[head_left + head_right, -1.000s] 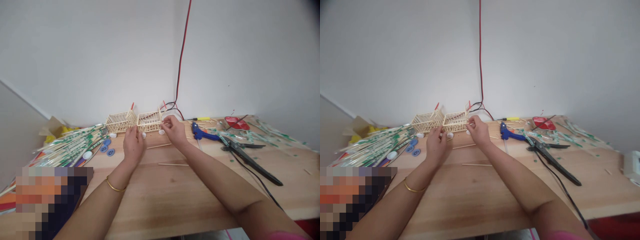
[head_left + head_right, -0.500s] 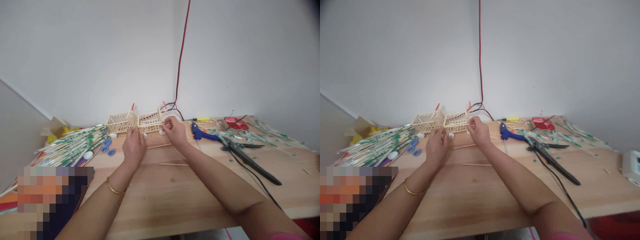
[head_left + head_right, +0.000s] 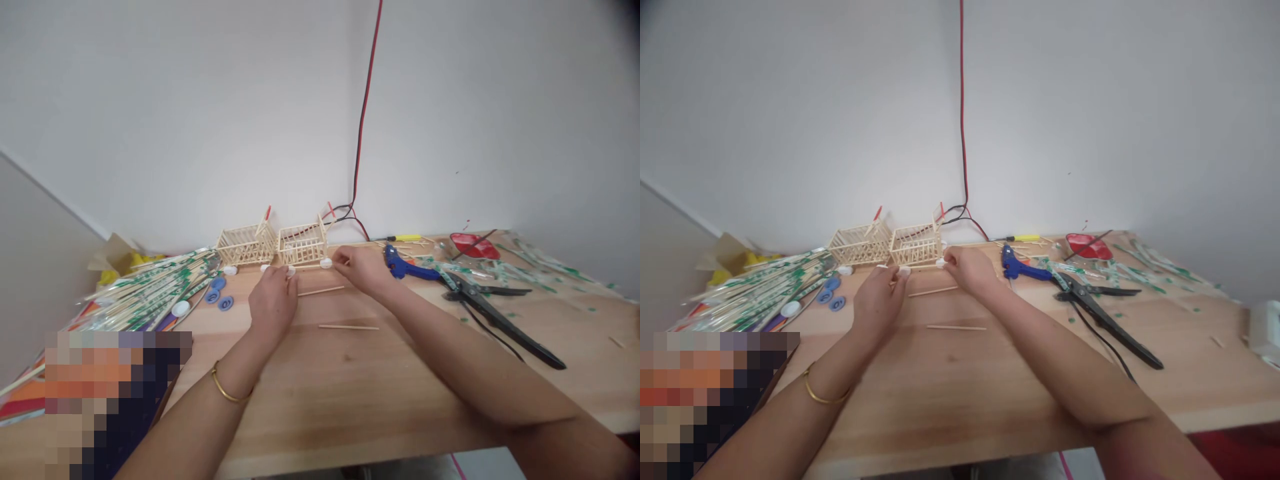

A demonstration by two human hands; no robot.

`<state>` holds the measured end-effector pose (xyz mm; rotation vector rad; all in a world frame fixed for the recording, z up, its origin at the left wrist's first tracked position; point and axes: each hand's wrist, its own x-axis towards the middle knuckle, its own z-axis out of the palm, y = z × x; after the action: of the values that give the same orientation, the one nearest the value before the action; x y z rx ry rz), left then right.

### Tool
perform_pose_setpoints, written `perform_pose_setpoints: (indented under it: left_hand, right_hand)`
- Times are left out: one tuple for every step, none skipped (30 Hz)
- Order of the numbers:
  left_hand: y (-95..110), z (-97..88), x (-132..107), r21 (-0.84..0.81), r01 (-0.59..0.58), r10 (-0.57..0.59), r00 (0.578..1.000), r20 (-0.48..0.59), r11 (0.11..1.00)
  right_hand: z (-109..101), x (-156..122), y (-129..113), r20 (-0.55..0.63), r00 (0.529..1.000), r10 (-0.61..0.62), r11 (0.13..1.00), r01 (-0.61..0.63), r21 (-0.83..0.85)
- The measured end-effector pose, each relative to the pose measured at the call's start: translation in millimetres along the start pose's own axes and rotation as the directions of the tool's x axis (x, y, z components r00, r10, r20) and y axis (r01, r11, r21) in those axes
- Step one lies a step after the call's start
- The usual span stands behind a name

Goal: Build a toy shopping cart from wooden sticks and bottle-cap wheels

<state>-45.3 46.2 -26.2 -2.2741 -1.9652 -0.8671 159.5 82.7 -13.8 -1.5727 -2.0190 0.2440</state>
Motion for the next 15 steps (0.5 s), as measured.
perform_pose_setpoints:
  left_hand:
    - [2.0, -0.6, -1.2, -0.002, -0.008, 0.008, 1.0, 0.03, 1.0]
    - [4.4, -1.2, -2.6, -0.007, -0.017, 0.018, 0.998, 0.06, 1.0]
    - [7.0, -1.6, -4.3, -0.012, -0.026, 0.027, 0.996, 0.09, 1.0]
    - [9.9, -1.9, -6.1, -0.018, -0.035, 0.037, 0.991, 0.127, 0.999]
    - [12.8, -1.8, -8.1, -0.024, -0.046, 0.049, 0.985, 0.168, 0.999]
    - [15.8, -1.4, -10.2, -0.03, -0.059, 0.064, 0.975, 0.211, 0.998]
    - [18.6, -0.6, -12.2, -0.039, -0.076, 0.083, 0.965, 0.25, 0.996]
    - [21.1, 0.5, -14.2, -0.045, -0.095, 0.104, 0.953, 0.284, 0.994]
    - [23.4, 1.8, -16.0, -0.045, -0.115, 0.124, 0.941, 0.316, 0.992]
    - [25.2, 3.3, -17.6, -0.038, -0.136, 0.14, 0.928, 0.346, 0.99]
    - [26.7, 4.8, -19.0, -0.024, -0.154, 0.152, 0.915, 0.374, 0.988]
    - [27.8, 6.2, -20.2, -0.008, -0.17, 0.159, 0.901, 0.403, 0.985]
    - [28.6, 7.4, -21.0, 0.006, -0.183, 0.163, 0.889, 0.428, 0.983]
    - [29.0, 8.4, -21.6, 0.018, -0.192, 0.164, 0.88, 0.446, 0.981]
    - [29.3, 9.2, -21.9, 0.025, -0.196, 0.163, 0.875, 0.456, 0.98]
  right_hand:
    - [-5.2, -2.3, 1.8, 0.044, 0.999, -0.02, 0.999, 0.022, -0.041]
    - [-10.1, -5.7, 4.0, 0.083, 0.996, -0.027, 0.997, 0.033, -0.071]
    - [-14.5, -10.3, 6.6, 0.114, 0.993, -0.022, 0.995, 0.033, -0.094]
    - [-18.2, -16.0, 9.7, 0.14, 0.99, -0.01, 0.993, 0.026, -0.115]
    - [-21.0, -22.4, 13.2, 0.163, 0.987, 0.006, 0.991, 0.015, -0.132]
    - [-23.0, -29.2, 17.3, 0.184, 0.983, 0.018, 0.99, 0.008, -0.141]
    - [-24.1, -36.0, 21.7, 0.203, 0.979, 0.024, 0.99, 0.004, -0.14]
    - [-24.4, -42.3, 26.3, 0.222, 0.975, 0.023, 0.991, 0.006, -0.132]
    - [-24.2, -47.8, 30.9, 0.243, 0.97, 0.019, 0.993, 0.011, -0.12]
    - [-23.5, -52.2, 35.1, 0.262, 0.965, 0.015, 0.994, 0.014, -0.107]
    - [-22.8, -55.4, 38.8, 0.279, 0.96, 0.01, 0.995, 0.018, -0.097]
    - [-22.1, -57.2, 41.7, 0.293, 0.956, 0.005, 0.996, 0.023, -0.092]
    - [-21.6, -57.8, 43.8, 0.303, 0.953, -0.003, 0.995, 0.031, -0.09]
    - [-21.4, -57.3, 45.2, 0.307, 0.952, -0.011, 0.995, 0.041, -0.092]
    - [-21.7, -55.9, 46.1, 0.31, 0.95, -0.023, 0.994, 0.055, -0.093]
